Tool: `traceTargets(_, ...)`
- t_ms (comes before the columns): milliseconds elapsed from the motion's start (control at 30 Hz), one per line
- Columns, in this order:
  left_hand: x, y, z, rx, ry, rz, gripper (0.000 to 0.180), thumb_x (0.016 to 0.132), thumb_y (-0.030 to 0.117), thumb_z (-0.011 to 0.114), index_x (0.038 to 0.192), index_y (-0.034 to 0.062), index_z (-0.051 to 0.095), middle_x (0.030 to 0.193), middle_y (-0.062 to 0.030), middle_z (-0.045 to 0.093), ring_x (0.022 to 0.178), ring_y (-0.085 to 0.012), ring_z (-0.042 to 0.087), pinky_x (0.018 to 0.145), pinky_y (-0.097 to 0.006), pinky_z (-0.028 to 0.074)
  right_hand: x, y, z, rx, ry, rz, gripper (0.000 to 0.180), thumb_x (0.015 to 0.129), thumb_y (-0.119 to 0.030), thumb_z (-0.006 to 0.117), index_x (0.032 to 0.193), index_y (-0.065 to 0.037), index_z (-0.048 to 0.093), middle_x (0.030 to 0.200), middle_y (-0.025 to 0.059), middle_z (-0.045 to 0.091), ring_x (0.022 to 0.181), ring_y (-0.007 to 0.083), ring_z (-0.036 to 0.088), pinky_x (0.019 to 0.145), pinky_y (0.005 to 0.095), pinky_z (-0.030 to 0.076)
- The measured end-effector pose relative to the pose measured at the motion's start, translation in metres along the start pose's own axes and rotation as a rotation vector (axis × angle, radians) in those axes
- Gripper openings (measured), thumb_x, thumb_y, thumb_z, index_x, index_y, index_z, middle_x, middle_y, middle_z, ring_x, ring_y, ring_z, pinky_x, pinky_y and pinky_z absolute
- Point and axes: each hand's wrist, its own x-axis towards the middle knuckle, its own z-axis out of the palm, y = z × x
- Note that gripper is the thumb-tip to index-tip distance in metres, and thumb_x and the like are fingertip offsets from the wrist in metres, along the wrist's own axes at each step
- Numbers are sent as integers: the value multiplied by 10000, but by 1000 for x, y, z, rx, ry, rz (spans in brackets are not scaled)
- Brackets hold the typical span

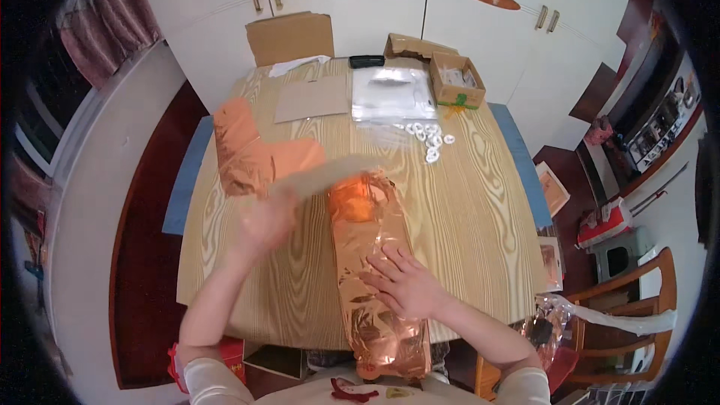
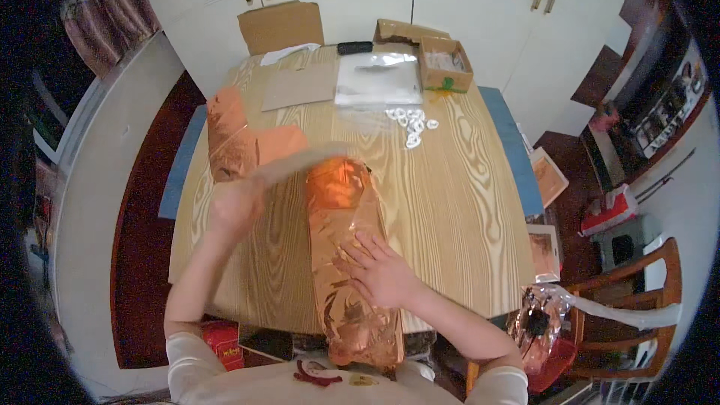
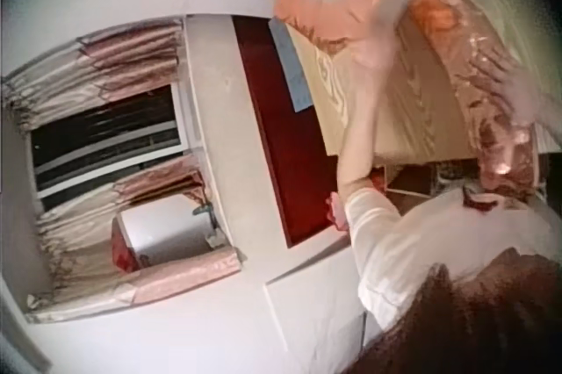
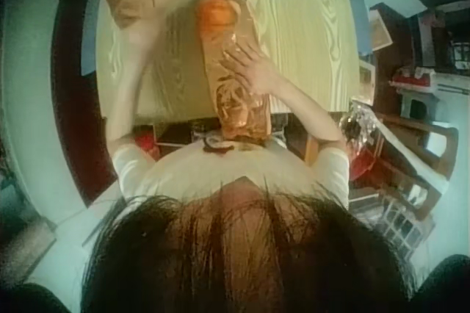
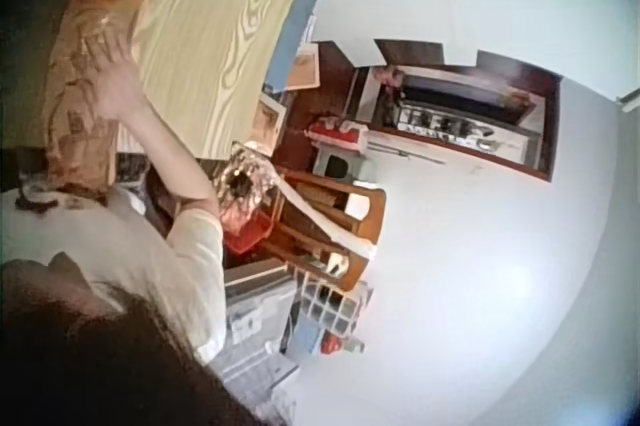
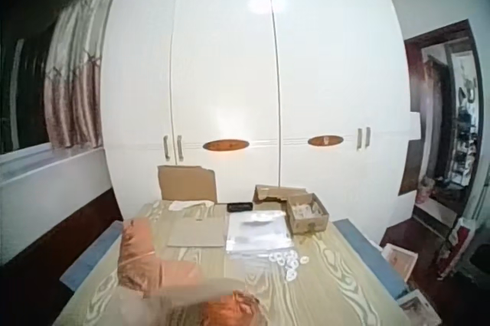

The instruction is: Folding a foil balloon and placing it into a plastic sleeve with a cardboard insert.

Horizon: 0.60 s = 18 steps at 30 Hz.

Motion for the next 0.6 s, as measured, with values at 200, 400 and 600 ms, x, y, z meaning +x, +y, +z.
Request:
traceTargets(200, -81, 57, 4, -233, 216, 570, 263, 801, 107, 601, 1040, 1, 630, 1096, -154, 675, 1007, -244, 672, 842, -341, 560, -10, -18, -6, 50, 17, -52, 456, 906, -275, 571, 1333, -120, 559, 1421, 149, 472, 1359, 357, 375, 1157, 478, 245)
traceTargets(400, -112, 68, 10, -365, 126, 541, 280, 811, 121, 577, 1061, 10, 637, 1177, -121, 656, 1113, -243, 632, 971, -373, 509, -56, -36, -31, 193, 85, -2, 408, 879, -208, 602, 1268, -86, 588, 1375, 141, 522, 1291, 331, 473, 1105, 451, 354)
traceTargets(600, -137, 67, 19, -411, -87, 465, 272, 846, 132, 550, 1092, 66, 648, 1256, -52, 627, 1229, -212, 555, 1099, -445, 377, -111, -41, -57, 129, -80, -31, 621, 775, -265, 692, 1356, -129, 519, 1447, 117, 460, 1338, 292, 432, 1125, 476, 321)
